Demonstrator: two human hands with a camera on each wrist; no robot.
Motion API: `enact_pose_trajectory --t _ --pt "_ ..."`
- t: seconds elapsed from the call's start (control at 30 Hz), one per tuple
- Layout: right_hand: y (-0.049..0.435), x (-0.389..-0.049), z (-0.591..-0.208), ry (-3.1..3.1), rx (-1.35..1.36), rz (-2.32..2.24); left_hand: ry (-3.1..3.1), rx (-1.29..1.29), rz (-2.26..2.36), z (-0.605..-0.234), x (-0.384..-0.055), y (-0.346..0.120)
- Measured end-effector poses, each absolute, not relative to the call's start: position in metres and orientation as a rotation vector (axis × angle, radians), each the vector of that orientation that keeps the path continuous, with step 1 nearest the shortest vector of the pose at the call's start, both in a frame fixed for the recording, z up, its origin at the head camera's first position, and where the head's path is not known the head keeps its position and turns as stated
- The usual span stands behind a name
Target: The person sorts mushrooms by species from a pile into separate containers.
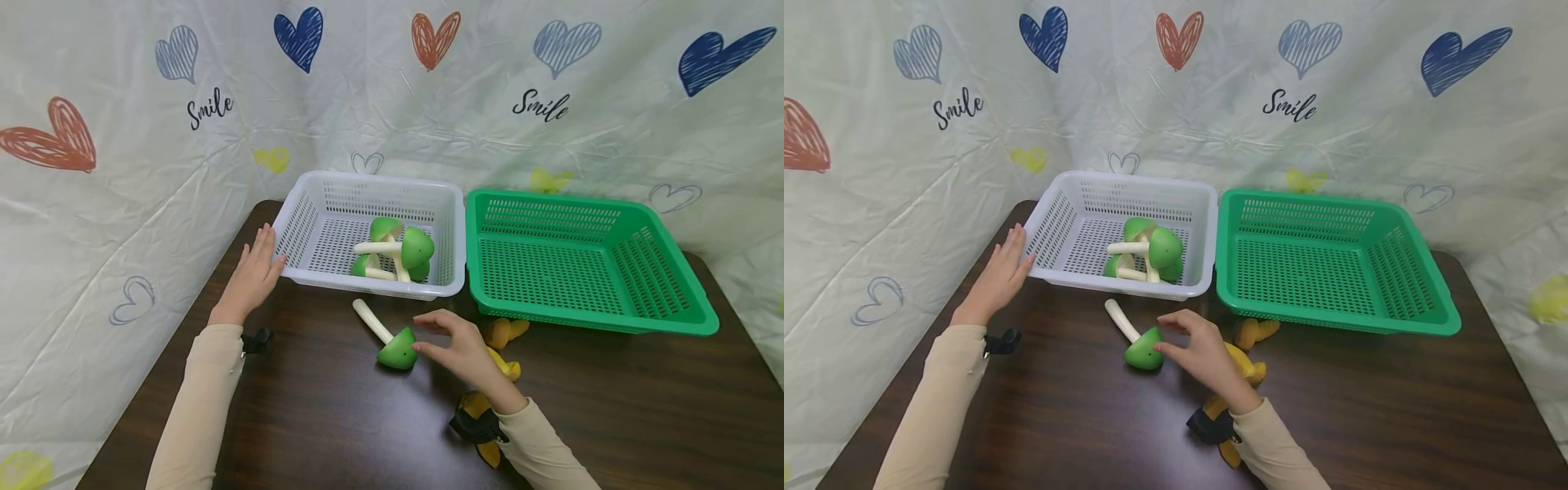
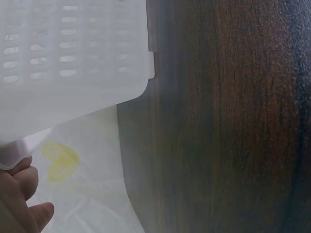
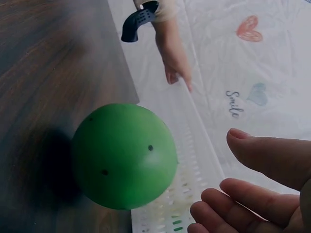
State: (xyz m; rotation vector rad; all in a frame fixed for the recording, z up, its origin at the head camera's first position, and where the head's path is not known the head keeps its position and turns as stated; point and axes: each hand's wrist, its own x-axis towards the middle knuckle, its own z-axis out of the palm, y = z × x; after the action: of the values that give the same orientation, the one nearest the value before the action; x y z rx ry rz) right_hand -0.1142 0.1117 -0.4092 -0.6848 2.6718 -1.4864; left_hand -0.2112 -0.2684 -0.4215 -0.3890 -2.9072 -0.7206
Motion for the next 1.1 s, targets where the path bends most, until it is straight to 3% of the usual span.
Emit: enact_pose_trajectory --t 1.1 --pt "0.094 -0.108 -0.44 2.767 -0.724 -1.442 -2.911 -0.378 -0.695 -0.421 -0.212 -0.267"
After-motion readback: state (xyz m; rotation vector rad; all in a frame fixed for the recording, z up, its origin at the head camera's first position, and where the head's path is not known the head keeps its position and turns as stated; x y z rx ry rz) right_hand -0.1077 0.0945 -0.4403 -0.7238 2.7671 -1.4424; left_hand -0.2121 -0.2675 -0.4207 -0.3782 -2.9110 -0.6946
